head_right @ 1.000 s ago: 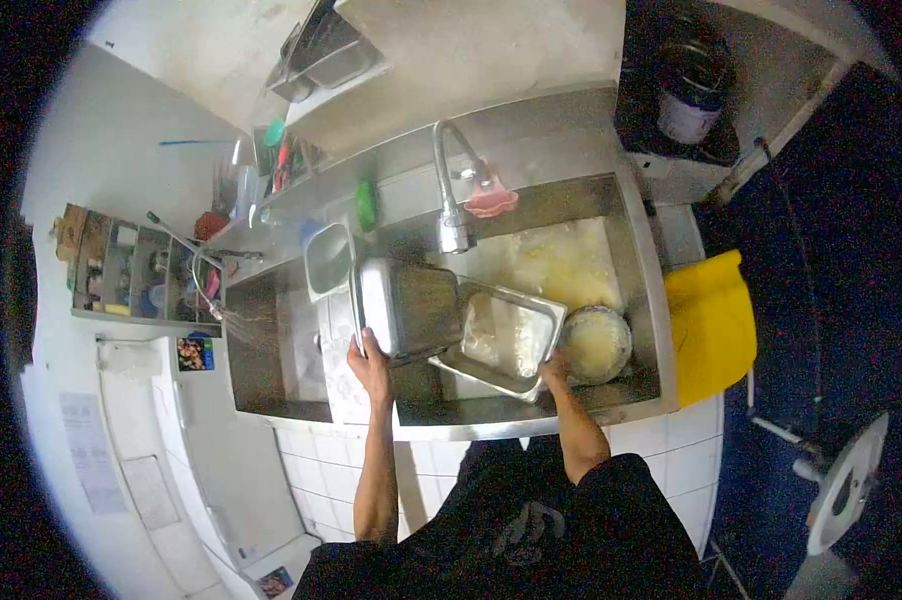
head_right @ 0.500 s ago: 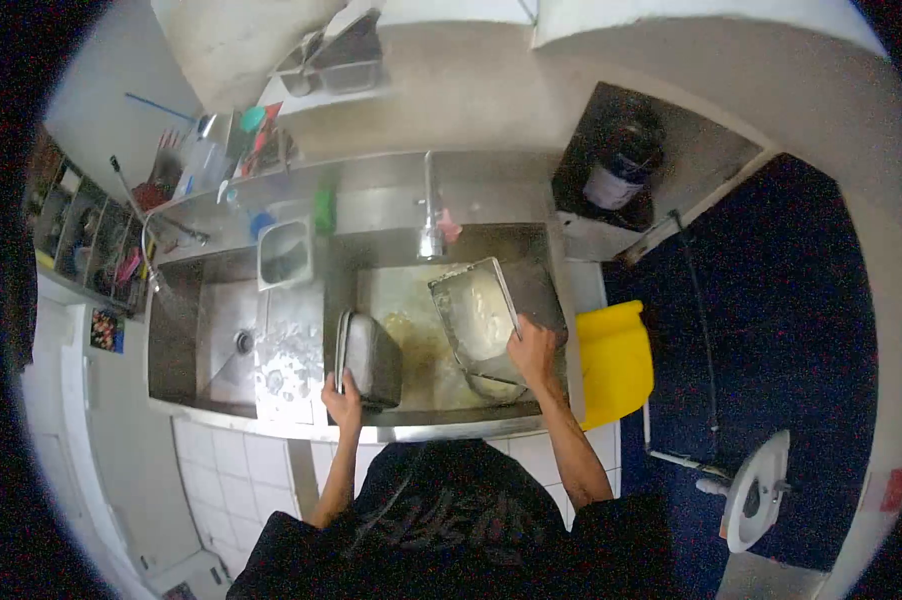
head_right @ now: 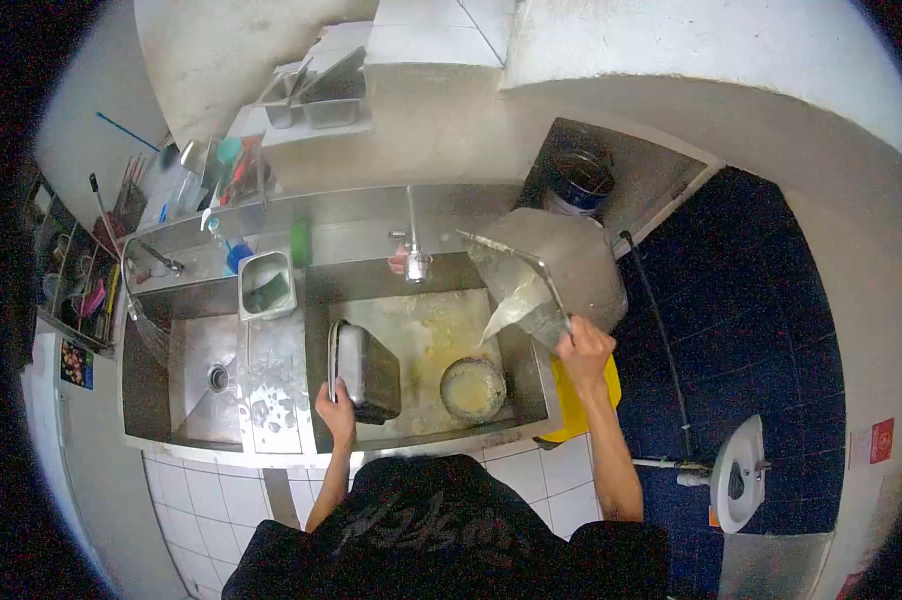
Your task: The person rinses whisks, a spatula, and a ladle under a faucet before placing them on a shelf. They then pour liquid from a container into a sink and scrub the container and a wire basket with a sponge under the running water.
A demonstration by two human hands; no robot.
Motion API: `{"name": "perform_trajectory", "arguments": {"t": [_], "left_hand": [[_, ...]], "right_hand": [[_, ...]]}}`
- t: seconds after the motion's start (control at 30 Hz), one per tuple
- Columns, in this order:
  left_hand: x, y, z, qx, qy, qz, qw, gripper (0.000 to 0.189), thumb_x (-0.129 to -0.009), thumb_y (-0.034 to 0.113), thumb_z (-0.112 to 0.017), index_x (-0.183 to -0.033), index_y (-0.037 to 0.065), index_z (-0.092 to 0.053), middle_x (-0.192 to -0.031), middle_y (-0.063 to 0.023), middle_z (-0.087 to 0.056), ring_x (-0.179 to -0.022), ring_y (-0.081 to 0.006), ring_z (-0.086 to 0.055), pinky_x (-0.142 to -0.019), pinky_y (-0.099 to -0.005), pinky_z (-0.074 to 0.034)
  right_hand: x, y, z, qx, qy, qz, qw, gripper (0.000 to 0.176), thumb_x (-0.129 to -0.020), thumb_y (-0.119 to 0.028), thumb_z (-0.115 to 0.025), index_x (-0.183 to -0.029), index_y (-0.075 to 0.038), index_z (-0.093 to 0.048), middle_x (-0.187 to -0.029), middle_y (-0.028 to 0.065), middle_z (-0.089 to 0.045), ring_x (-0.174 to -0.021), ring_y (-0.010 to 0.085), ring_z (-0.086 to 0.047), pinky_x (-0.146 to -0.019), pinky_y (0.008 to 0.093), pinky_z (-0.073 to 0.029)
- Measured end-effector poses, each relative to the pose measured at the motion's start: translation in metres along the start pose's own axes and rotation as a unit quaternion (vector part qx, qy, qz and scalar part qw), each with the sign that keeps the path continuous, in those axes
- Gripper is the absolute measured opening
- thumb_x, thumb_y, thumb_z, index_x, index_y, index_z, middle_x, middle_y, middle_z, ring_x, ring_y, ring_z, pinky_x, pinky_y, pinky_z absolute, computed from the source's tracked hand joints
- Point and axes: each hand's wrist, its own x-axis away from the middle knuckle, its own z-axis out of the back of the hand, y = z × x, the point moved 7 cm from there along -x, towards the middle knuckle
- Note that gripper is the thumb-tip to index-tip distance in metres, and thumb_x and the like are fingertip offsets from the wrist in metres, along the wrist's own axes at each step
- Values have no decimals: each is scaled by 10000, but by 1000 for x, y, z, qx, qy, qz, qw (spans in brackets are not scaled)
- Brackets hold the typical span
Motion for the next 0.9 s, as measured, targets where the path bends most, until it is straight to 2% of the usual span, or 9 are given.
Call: {"name": "perform_trajectory", "arguments": {"t": [0.17,0.33,0.47,0.57,0.7,0.73,0.8,0.83,0.9], "left_hand": [[-4,-19,-12,84,-10,58,995,360,-903,240,-585,-746,-79,-530,-608,-155,-507,-591,-249,-435,-595,-430,-357],[-8,22,-12,97,27,35,994,384,-911,259,-592,-739,-77,-518,-603,-107,-471,-624,-169,-410,-588,-390,-363],[-8,-11,-23,65,53,40,996,346,-928,251,-595,-801,-71,-583,-659,-56,-510,-660,-133,-428,-613,-334,-382],[-5,21,-11,111,27,17,993,338,-926,250,-600,-795,-61,-584,-660,-45,-515,-652,-126,-432,-602,-318,-377],[-9,8,-17,80,82,19,993,335,-936,258,-589,-722,8,-528,-593,15,-429,-578,-93,-379,-518,-292,-308],[-9,21,-14,80,79,19,993,335,-936,258,-589,-722,8,-528,-593,15,-429,-578,-93,-379,-518,-292,-308],[-4,32,-11,101,37,59,992,386,-903,247,-604,-752,-100,-532,-618,-134,-520,-612,-196,-436,-597,-391,-381],[-11,5,-22,76,11,81,994,372,-904,236,-604,-744,-92,-531,-616,-107,-513,-608,-179,-430,-584,-378,-374],[-13,-9,-24,61,119,3,991,358,-903,233,-606,-729,-67,-516,-596,-71,-466,-590,-157,-405,-556,-358,-349]], "right_hand": [[-7,4,23,15,12,65,998,137,-617,16,-603,-715,-29,-519,-593,110,-506,-495,278,-546,-449,372,-432],[-9,5,36,34,36,104,993,155,-612,12,-600,-701,-41,-484,-591,92,-461,-497,250,-525,-446,359,-419],[-15,9,45,16,51,133,990,158,-606,18,-594,-697,-36,-476,-592,92,-451,-495,251,-510,-443,359,-412],[-13,10,53,5,51,158,986,153,-610,17,-592,-696,-33,-475,-594,102,-450,-490,259,-498,-441,359,-409],[-12,10,61,5,89,159,983,151,-614,-1,-595,-696,-25,-471,-588,110,-433,-479,273,-483,-434,371,-397],[-13,9,66,-6,113,169,979,150,-611,8,-590,-700,-23,-474,-590,109,-440,-479,274,-482,-435,373,-397],[-12,10,72,-22,131,178,975,149,-608,16,-584,-705,-21,-477,-592,108,-446,-480,274,-481,-435,376,-397],[-14,10,68,-21,99,171,980,169,-595,82,-566,-716,-3,-484,-589,117,-454,-468,281,-483,-432,365,-399],[-22,12,58,-13,92,162,982,205,-583,149,-549,-727,15,-491,-587,125,-461,-456,288,-485,-428,355,-402]]}}
